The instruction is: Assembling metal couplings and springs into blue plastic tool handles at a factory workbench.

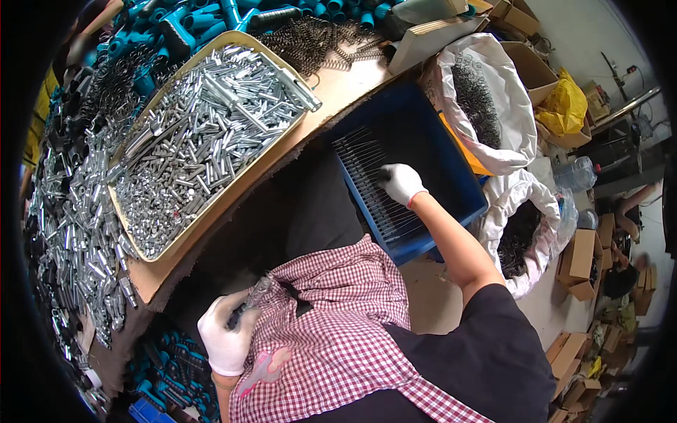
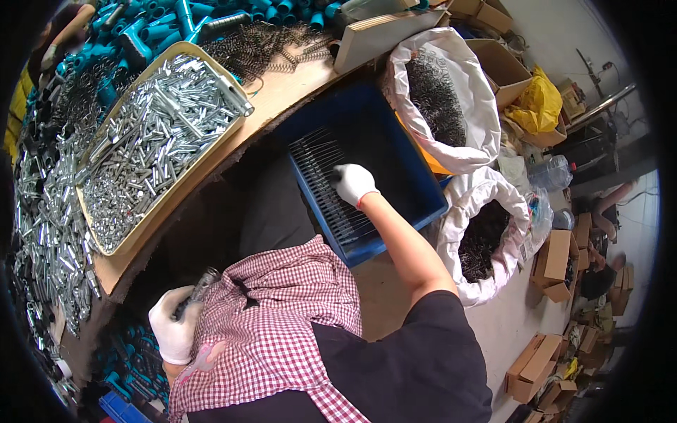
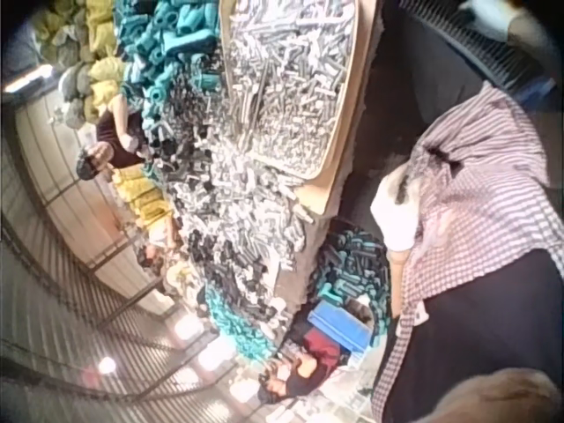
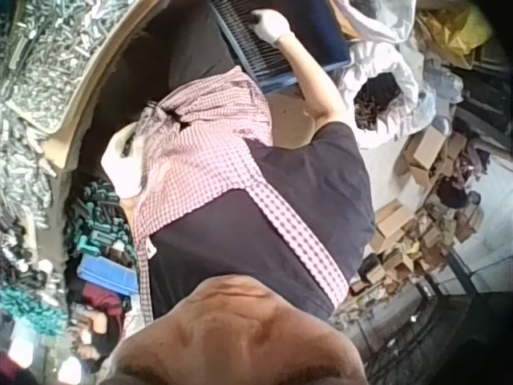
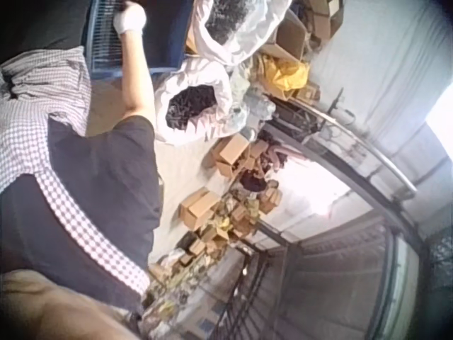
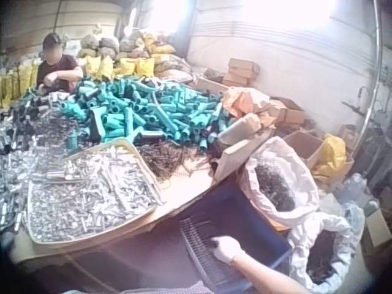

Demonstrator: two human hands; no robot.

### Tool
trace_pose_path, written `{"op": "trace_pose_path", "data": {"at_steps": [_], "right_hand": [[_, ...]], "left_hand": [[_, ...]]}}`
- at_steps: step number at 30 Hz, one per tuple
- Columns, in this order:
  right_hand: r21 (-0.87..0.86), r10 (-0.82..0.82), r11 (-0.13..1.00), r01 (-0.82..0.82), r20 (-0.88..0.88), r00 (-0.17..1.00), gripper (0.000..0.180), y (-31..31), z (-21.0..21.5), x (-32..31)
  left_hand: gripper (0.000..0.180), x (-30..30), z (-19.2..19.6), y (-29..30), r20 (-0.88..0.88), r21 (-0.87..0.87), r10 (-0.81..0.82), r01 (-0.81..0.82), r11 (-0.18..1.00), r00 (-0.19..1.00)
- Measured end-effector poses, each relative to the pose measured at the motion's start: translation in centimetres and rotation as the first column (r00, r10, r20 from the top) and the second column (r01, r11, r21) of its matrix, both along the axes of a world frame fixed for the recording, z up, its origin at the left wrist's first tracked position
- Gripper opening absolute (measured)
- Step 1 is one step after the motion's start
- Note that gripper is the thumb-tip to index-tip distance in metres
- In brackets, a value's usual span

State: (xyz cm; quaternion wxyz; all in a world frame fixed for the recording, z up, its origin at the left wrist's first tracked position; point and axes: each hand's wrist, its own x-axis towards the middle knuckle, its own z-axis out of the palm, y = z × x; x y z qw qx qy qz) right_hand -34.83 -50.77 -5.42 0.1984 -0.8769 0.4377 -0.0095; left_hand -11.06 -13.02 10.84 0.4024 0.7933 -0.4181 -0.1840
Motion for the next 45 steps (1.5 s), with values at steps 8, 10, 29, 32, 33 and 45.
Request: {"op": "trace_pose_path", "data": {"at_steps": [8,10,29,32,33,45], "right_hand": [[0.248,0.503,0.864,-0.439,-0.485,0.715,0.017,2.9,-6.1,-3.3],[0.339,0.544,0.837,-0.429,-0.590,0.596,0.020,4.2,-5.5,-2.9],[0.465,0.529,0.847,-0.257,-0.692,0.492,0.033,5.6,-7.3,-4.9],[0.524,0.651,0.747,-0.409,-0.699,0.295,0.030,4.9,-5.5,-4.2],[0.562,0.672,0.724,-0.401,-0.707,0.223,0.031,5.0,-4.5,-3.5],[0.869,0.383,0.492,0.056,-0.274,0.883,0.017,5.4,14.9,4.2]], "left_hand": [[0.023,-0.1,-0.2,1.7,-0.105,0.058,0.175,-0.170,0.984,0.979],[0.023,-0.1,-0.7,2.0,-0.136,0.063,0.174,-0.167,0.984,0.975],[0.024,2.1,-1.1,6.9,-0.168,0.025,0.340,-0.341,0.940,0.925],[0.023,3.3,-1.5,9.4,-0.339,0.004,0.417,-0.442,0.897,0.843],[0.023,3.7,-1.9,10.2,-0.355,-0.018,0.420,-0.455,0.890,0.836],[0.029,5.2,-1.9,11.2,-0.591,0.129,0.415,-0.427,0.895,0.692]]}}
